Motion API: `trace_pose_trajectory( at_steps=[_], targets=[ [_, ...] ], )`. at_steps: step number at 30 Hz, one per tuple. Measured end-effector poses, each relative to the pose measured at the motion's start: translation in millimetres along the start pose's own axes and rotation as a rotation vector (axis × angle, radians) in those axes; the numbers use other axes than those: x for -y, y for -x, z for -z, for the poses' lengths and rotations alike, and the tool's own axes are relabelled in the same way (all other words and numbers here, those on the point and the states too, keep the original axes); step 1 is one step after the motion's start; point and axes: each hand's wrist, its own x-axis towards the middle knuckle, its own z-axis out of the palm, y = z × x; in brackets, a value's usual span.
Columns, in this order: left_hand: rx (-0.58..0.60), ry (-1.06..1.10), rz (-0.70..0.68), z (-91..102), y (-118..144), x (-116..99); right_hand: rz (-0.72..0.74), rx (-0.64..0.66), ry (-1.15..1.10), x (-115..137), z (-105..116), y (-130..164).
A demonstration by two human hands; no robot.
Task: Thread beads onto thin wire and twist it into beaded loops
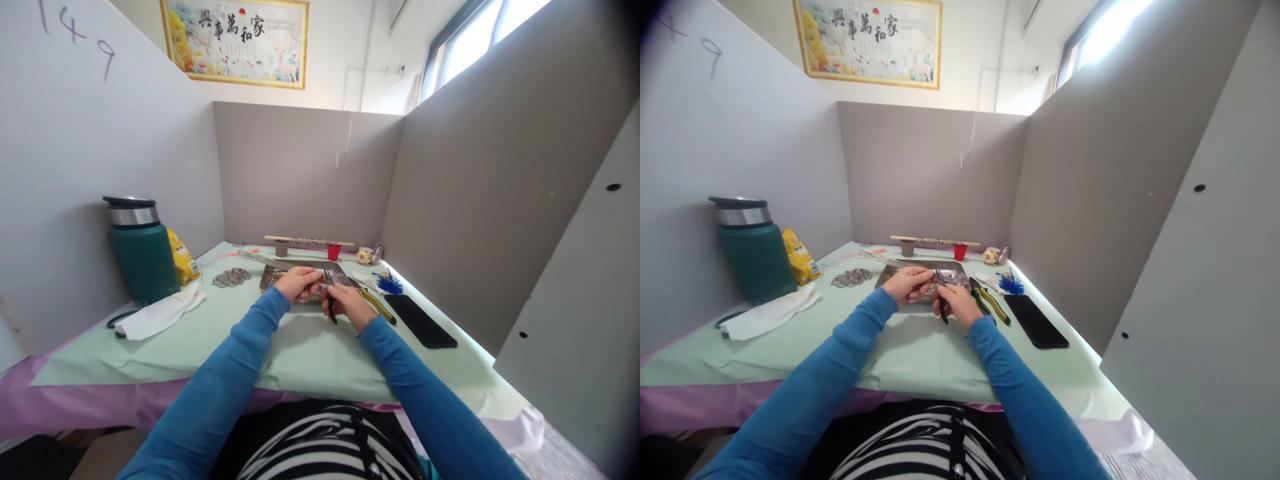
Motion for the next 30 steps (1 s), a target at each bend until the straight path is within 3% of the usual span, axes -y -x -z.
trace_pose_trajectory(
  at_steps=[7, 12, 23, 30],
  targets=[
    [-0.138, -0.054, -0.099, 1.1, -3.7, 2.2, 0.229, -0.351, 0.720, -2.7, -5.3, 2.6],
    [-0.112, -0.170, -0.118, 2.1, -7.4, 7.1, 0.248, -0.450, 0.988, -2.5, -6.7, 3.5],
    [-0.188, -0.434, -0.185, -5.4, -7.3, 9.8, 0.176, -0.495, 1.275, -6.8, -8.8, 1.9],
    [-0.133, -0.233, -0.208, -7.2, -7.5, 9.1, 0.184, -0.529, 1.261, -6.9, -11.6, 2.0]
  ],
)
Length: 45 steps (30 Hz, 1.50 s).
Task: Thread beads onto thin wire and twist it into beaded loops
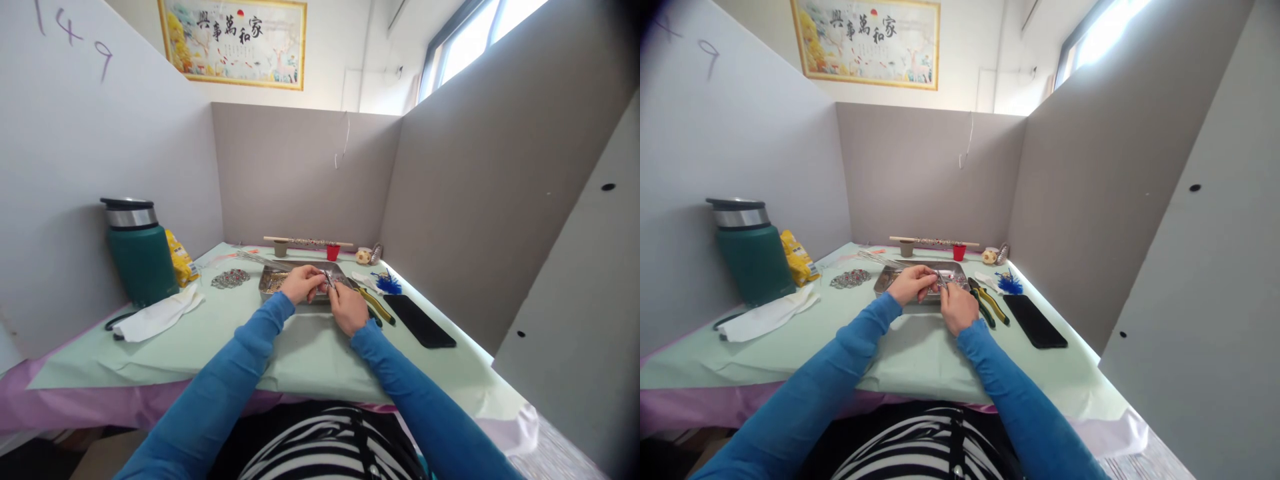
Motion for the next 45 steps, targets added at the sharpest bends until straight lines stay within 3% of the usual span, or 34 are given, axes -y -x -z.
trace_pose_trajectory(
  at_steps=[3, 7, 10, 14, 18, 30, 45],
  targets=[
    [0.042, 0.188, 0.046, -0.8, 1.6, -1.9, 0.003, -0.032, -0.120, 0.2, -1.8, -1.0],
    [0.159, 0.363, 0.104, -0.3, 4.9, -6.2, -0.073, 0.024, -0.469, -3.1, -2.5, -5.0],
    [0.149, 0.403, 0.103, 2.1, 5.7, -8.9, -0.110, 0.030, -0.587, -5.6, -0.5, -6.5],
    [0.061, 0.415, 0.122, 4.9, 4.4, -8.6, -0.021, -0.060, -0.411, -3.5, 2.6, -3.8],
    [0.048, 0.358, 0.122, 3.7, 2.2, -4.3, 0.061, -0.082, -0.281, -0.4, 3.0, -0.9],
    [0.048, 0.302, 0.093, 0.7, 2.1, -3.2, 0.030, -0.053, -0.114, -1.0, 1.1, -1.3],
    [0.053, 0.262, 0.097, 1.3, 0.1, 1.4, 0.027, -0.040, -0.069, -1.5, -0.6, -1.1]
  ],
)
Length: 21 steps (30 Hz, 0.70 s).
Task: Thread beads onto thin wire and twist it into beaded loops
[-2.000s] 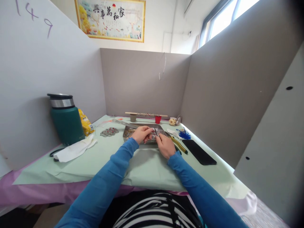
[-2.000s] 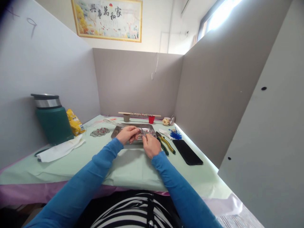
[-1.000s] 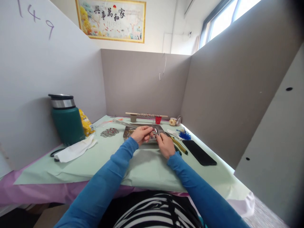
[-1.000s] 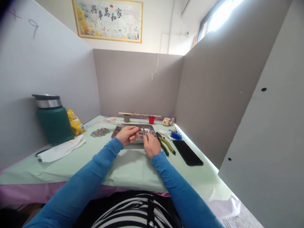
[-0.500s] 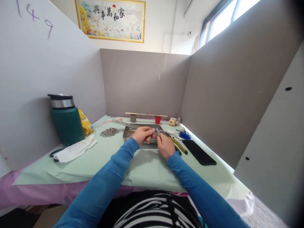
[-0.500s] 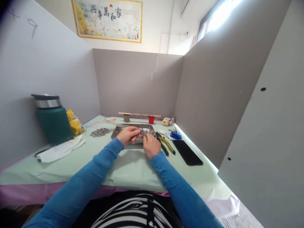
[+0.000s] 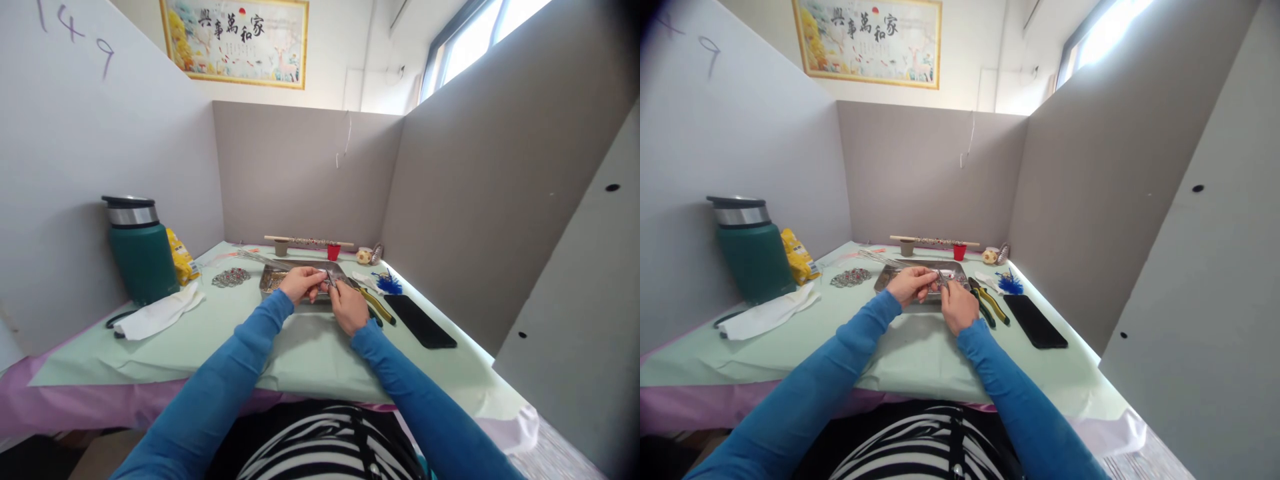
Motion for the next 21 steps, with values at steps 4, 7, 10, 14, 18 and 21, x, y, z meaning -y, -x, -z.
trace_pose_trajectory(
  at_steps=[4, 7, 10, 14, 18, 21],
  targets=[
    [0.010, 0.036, 0.040, -0.6, 1.6, -2.7, -0.008, -0.014, -0.135, 0.0, 0.2, -0.7],
    [0.051, 0.121, 0.075, 0.3, 3.5, -5.2, -0.037, 0.066, -0.459, 2.6, 2.7, -1.4],
    [0.128, 0.201, 0.067, 2.6, 5.9, -7.6, -0.107, 0.284, -0.911, 5.5, 6.4, -2.0],
    [0.303, 0.215, 0.084, 6.8, 12.5, -13.7, -0.103, 0.522, -1.289, 5.1, 13.0, -0.9],
    [0.420, 0.111, 0.183, 13.6, 19.3, -21.4, -0.016, 0.626, -1.212, -0.1, 21.8, 1.0],
    [0.426, -0.045, 0.273, 18.1, 20.6, -24.6, 0.129, 0.576, -0.893, -6.2, 24.7, 1.0]
  ],
)
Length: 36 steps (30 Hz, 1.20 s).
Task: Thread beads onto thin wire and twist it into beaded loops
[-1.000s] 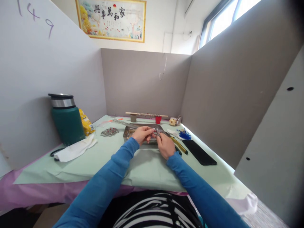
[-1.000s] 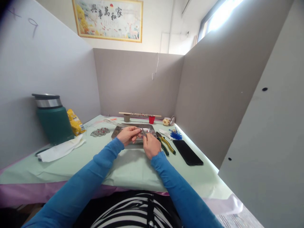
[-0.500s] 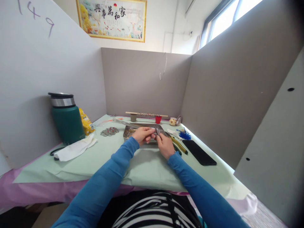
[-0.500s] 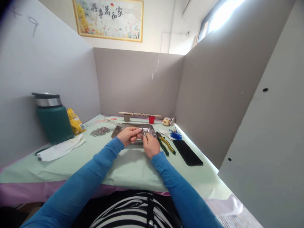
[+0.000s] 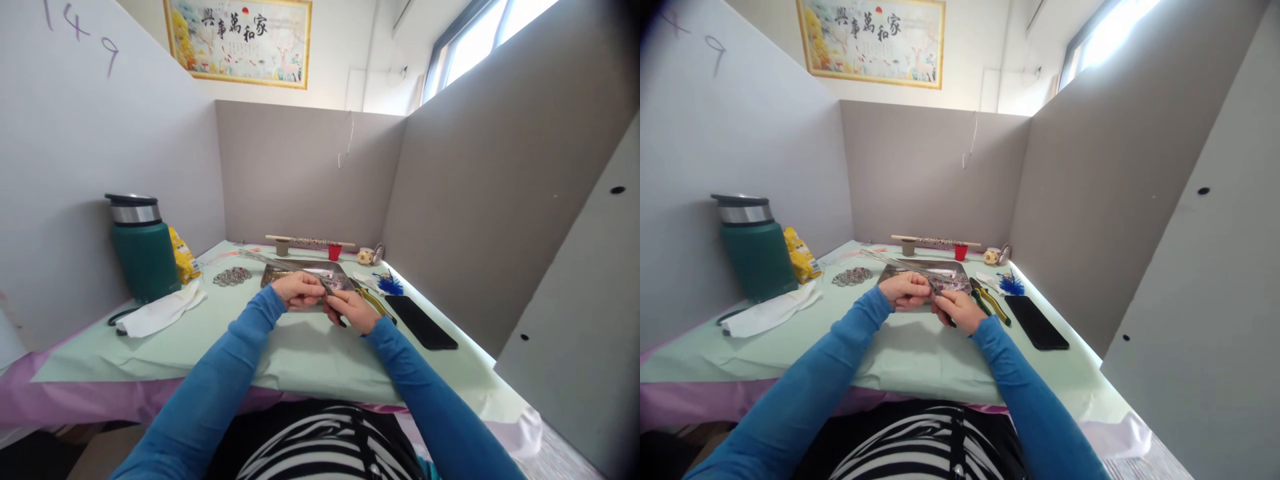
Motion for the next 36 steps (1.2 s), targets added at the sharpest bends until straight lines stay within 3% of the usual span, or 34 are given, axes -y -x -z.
trace_pose_trajectory(
  at_steps=[4, 7, 12, 19, 23, 26, 30, 36],
  targets=[
    [-0.076, -0.203, 0.168, 1.5, -1.1, -1.2, 0.126, -0.140, 0.570, -12.0, 3.9, -0.1],
    [-0.069, -0.243, 0.219, 0.1, -2.0, -1.3, 0.178, -0.180, 0.786, -20.3, 4.7, -1.2],
    [0.024, -0.058, 0.043, -3.7, -5.3, 1.4, 0.233, -0.289, 0.725, -19.9, 3.5, -5.3],
    [-0.276, 0.081, -0.158, -3.2, -19.0, 8.3, 0.065, -0.396, 0.747, -17.2, -0.2, -9.2],
    [-0.428, 0.014, -0.187, -1.2, -22.3, 9.4, -0.005, -0.442, 0.825, -16.2, -1.9, -8.3],
    [-0.523, -0.170, -0.207, -0.1, -25.1, 11.9, -0.014, -0.441, 0.885, -14.8, -3.6, -8.4],
    [-0.565, -0.391, -0.208, -0.3, -28.1, 14.8, -0.058, -0.458, 0.960, -14.6, -5.1, -8.4],
    [-0.635, -0.456, -0.240, -3.4, -26.3, 12.4, -0.118, -0.516, 1.032, -16.0, -5.9, -9.0]
  ],
)
